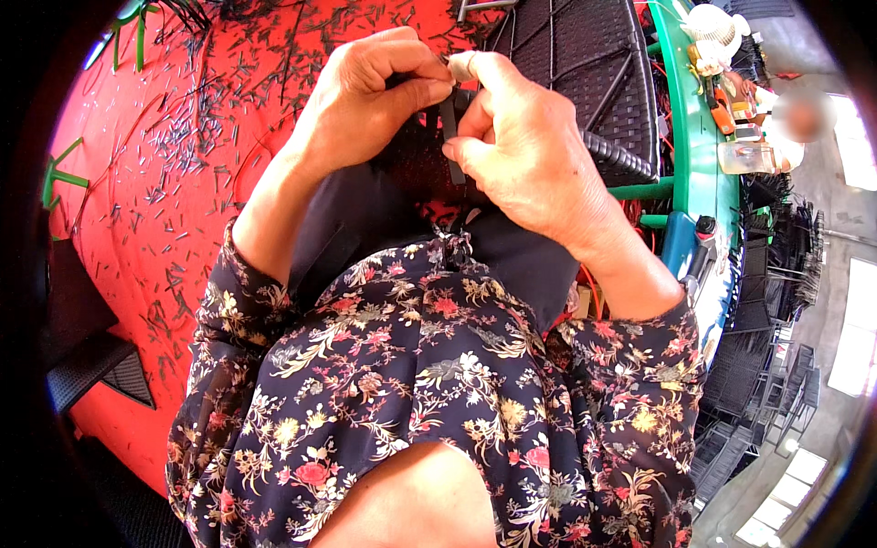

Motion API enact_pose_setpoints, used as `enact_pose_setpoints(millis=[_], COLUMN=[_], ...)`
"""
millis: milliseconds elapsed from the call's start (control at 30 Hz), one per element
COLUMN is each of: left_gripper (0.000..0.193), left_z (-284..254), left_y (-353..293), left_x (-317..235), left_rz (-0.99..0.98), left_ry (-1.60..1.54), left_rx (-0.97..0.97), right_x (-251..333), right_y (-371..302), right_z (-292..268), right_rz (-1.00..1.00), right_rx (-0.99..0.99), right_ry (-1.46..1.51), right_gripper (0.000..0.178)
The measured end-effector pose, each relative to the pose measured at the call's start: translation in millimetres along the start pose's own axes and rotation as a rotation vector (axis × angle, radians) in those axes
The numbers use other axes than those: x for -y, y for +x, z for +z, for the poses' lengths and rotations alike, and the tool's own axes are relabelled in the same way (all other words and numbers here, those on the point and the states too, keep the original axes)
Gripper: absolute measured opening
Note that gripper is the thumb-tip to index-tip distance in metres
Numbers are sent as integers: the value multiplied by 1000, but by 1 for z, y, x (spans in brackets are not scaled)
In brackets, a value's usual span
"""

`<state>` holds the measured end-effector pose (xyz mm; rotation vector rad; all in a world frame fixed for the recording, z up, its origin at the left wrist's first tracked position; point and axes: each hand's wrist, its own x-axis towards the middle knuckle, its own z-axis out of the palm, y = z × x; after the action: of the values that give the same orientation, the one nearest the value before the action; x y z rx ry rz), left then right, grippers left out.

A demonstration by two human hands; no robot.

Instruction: The person uses a hammer to tap a section of a black wicker chair frame. They then use their hands to weave a black plastic strip into the chair's frame, securing the weave by pulling and adjusting the strip.

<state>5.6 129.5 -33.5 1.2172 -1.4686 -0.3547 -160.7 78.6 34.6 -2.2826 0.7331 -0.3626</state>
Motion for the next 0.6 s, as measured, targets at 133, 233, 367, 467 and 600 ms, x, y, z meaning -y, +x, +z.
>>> enact_pose_setpoints(millis=[133, 233, 367, 467, 600], left_gripper=[5, 5, 5, 5, 4], left_z=[0, -1, 0, 0, 0], left_y=[0, 0, 1, -1, -2], left_x=[-1, -3, -3, -4, -2], left_rz=[8, 14, -1, -21, -17], left_ry=[10, 29, 32, 12, -18], left_rx=[8, 13, 13, 9, 4], right_x=[1, -6, -11, -5, -14], right_y=[3, 10, 11, 8, 13], right_z=[-7, -14, -8, -3, 8], right_rz=[150, 210, 125, -36, -270], right_rx=[95, 133, 81, -47, -157], right_ry=[399, 926, 915, 537, 258], right_gripper=[45, 38, 35, 38, 35])
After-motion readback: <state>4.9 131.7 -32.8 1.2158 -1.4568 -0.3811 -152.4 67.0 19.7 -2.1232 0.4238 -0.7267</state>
